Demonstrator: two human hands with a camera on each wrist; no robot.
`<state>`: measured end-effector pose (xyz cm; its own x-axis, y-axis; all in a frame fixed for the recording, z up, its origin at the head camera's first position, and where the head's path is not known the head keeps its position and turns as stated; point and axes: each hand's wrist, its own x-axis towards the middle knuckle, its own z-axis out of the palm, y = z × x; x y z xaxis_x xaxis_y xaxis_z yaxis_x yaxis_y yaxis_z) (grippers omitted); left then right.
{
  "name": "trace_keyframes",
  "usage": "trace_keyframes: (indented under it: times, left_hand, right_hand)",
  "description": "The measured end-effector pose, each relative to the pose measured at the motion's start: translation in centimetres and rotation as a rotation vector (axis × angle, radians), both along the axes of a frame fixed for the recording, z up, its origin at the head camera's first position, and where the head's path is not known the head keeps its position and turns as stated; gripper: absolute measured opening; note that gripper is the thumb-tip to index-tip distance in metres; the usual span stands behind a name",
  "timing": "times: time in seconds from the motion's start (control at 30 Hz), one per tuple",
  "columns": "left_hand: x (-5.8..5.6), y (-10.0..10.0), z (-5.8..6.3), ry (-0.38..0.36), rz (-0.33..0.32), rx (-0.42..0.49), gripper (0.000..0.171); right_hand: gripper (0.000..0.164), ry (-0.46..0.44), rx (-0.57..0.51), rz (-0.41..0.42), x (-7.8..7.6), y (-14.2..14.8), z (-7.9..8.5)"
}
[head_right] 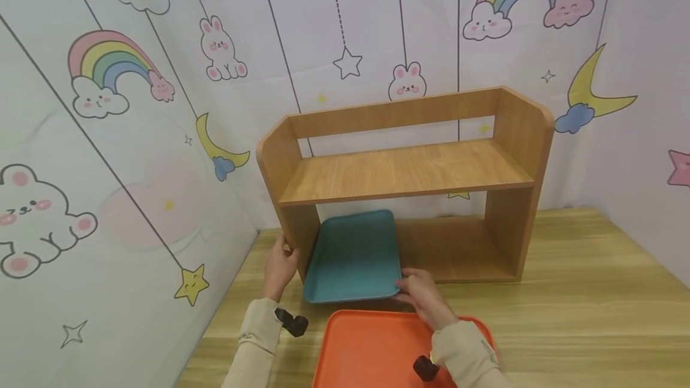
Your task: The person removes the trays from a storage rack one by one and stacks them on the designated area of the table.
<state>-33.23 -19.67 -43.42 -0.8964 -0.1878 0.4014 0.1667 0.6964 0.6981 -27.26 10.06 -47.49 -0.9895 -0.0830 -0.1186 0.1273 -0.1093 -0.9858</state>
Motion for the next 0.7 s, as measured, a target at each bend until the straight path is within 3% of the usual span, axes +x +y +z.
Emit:
trace_keyframes:
  times: [0.37,0.7]
  left_hand:
    - [-0.1,0.1,-0.1,0.003,0.000,0.017,0.028]
    - [0.0,0.1,0.1,-0.028,0.006,-0.006,0.028]
  right_hand:
    - [0.055,0.044,-0.026,0.026,1.2,1.6,1.8]
    - [0.056,0.074,0.019,0.070,2.5,3.0,2.9]
